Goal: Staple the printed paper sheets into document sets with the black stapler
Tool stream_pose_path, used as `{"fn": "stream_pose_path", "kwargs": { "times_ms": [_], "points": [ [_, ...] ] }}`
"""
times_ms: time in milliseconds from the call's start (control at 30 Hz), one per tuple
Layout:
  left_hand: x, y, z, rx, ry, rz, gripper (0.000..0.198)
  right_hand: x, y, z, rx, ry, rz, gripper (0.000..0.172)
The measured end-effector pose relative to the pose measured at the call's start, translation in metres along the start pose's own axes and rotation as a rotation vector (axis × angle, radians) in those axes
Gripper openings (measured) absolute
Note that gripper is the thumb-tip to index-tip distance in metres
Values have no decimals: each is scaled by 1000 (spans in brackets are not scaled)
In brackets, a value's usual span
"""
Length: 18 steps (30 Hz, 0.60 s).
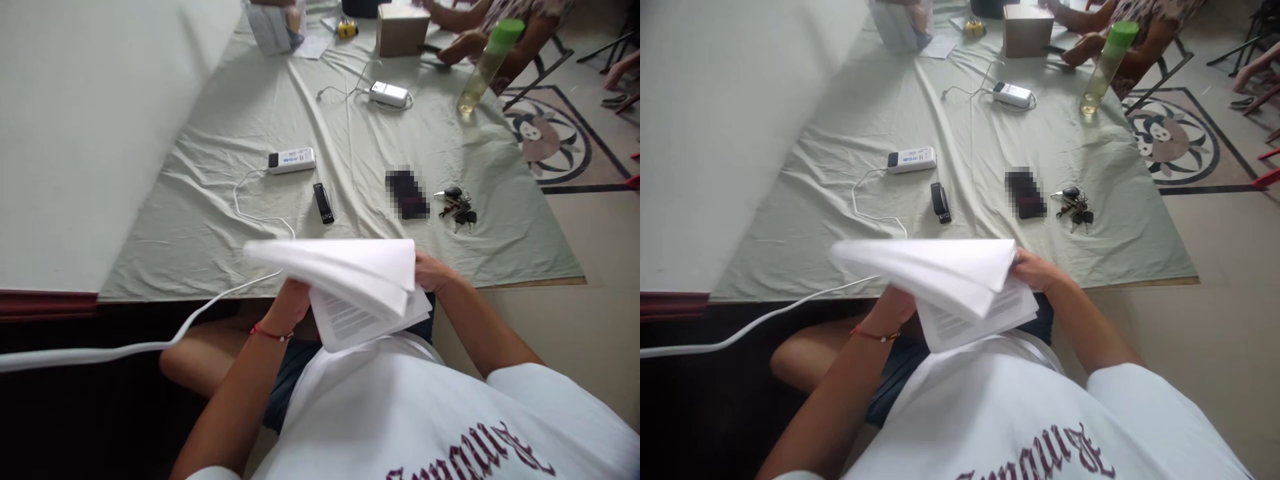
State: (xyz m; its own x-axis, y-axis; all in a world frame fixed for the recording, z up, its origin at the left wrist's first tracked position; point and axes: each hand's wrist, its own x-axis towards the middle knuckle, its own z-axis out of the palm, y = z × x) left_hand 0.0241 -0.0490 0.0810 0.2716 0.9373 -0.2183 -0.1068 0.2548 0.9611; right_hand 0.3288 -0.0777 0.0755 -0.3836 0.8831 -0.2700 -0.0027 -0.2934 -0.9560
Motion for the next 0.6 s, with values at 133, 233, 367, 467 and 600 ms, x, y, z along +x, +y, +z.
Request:
{"fn": "stream_pose_path", "kwargs": {
  "times_ms": [133, 233, 367, 467, 600],
  "points": [
    [13, 3, 11, -298, 114, -106, 56, -6, 18, -2, -32, -38, 79, 30],
    [25, 3, 17, -351, 155, -109, 51, 3, 17, -12, -163, 113, -12, 35],
    [38, -4, 24, -324, 120, -114, 50, 29, -17, -25, -607, 733, -322, 46],
    [43, -8, 31, -281, 28, -142, 50, 50, -57, -19, -959, 758, -532, 45],
    [42, -12, 40, -243, -79, -201, 56, 71, -92, 5, -1284, 574, -526, 41]
  ]
}}
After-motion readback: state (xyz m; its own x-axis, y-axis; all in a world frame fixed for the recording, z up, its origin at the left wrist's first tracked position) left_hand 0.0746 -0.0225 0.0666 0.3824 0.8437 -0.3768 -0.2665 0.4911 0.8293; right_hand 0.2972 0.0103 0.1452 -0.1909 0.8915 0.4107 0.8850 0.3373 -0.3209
